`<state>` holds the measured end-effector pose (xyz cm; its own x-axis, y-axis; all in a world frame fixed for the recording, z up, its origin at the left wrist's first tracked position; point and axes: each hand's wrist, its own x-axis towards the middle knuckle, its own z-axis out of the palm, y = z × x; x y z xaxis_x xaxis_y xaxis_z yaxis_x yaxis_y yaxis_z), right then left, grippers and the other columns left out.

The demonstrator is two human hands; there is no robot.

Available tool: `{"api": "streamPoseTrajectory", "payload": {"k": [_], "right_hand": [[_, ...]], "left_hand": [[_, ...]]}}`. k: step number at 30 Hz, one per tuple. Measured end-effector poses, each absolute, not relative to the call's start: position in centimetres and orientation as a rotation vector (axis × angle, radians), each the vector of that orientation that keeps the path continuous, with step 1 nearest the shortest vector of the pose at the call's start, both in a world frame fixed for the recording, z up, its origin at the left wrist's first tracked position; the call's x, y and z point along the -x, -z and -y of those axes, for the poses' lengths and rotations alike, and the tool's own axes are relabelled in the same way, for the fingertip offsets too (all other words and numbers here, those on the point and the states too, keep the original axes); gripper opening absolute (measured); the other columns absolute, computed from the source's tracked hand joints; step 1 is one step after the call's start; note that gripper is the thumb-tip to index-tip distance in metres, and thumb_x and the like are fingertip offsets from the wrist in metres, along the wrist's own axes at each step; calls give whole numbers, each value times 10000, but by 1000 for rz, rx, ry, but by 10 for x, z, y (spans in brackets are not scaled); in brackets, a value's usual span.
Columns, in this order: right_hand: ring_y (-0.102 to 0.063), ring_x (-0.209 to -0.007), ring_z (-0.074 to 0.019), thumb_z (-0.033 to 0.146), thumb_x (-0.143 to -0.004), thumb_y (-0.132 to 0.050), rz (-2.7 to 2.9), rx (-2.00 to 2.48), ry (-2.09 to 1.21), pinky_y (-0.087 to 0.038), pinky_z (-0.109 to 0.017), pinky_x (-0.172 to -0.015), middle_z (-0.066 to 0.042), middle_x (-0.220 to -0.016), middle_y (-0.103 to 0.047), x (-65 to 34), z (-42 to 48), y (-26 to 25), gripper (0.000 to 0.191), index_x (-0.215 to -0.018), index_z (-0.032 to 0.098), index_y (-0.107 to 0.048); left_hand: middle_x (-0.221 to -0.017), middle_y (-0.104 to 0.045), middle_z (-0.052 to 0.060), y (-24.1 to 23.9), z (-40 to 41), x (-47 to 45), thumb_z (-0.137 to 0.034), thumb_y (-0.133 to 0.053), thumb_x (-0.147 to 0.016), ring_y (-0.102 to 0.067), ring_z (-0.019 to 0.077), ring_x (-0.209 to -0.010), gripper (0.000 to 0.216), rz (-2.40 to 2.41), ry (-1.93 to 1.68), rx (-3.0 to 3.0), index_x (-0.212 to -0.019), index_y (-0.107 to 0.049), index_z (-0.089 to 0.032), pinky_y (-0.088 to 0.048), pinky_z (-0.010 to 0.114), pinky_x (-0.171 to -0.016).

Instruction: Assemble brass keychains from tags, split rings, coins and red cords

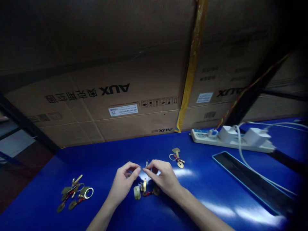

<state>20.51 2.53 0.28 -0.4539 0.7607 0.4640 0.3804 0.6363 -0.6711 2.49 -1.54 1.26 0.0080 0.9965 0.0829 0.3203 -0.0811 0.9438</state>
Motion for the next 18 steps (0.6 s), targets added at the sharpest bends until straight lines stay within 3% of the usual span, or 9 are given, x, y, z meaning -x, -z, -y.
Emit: {"api": "streamPoseTrajectory", "payload": {"k": [6, 10, 15, 18], "right_hand": [[-568, -634, -151, 274, -919, -480, 2207, 853, -417, -384, -251, -580, -30, -688, -634, -199, -22, 12, 213, -769, 180, -597], [-584, -696, -149, 271, -926, -490, 2272, 776, -492, -409, -247, -630, -38, -795, -659, -203, -23, 3, 156, -928, 186, -622], [-580, -763, -155, 251, -931, -479, 2328, 787, -601, -421, -257, -672, -38, -852, -645, -216, -25, -23, 162, -912, 197, -631], [-562, -890, -181, 262, -877, -568, 2493, 696, -590, -427, -294, -791, -42, -953, -635, -215, -18, -30, 110, -920, 218, -659]], "left_hand": [[-871, -632, 60, -15, 19, -41, -383, -615, -837, -617, 177, -810, 241, -1358, -1198, -1530, -819, -706, -160, -491, 226, -638], [-873, -625, 58, -17, 13, -32, -377, -611, -841, -611, 178, -825, 238, -1409, -1215, -1581, -803, -704, -161, -492, 232, -655], [-927, -626, 58, -20, 1, -4, -323, -545, -890, -595, 192, -898, 207, -1585, -1239, -1850, -818, -679, -181, -481, 310, -799], [-977, -624, 70, -13, -2, 8, -292, -521, -904, -564, 220, -966, 189, -1659, -1203, -2073, -852, -677, -200, -447, 393, -890]]}}
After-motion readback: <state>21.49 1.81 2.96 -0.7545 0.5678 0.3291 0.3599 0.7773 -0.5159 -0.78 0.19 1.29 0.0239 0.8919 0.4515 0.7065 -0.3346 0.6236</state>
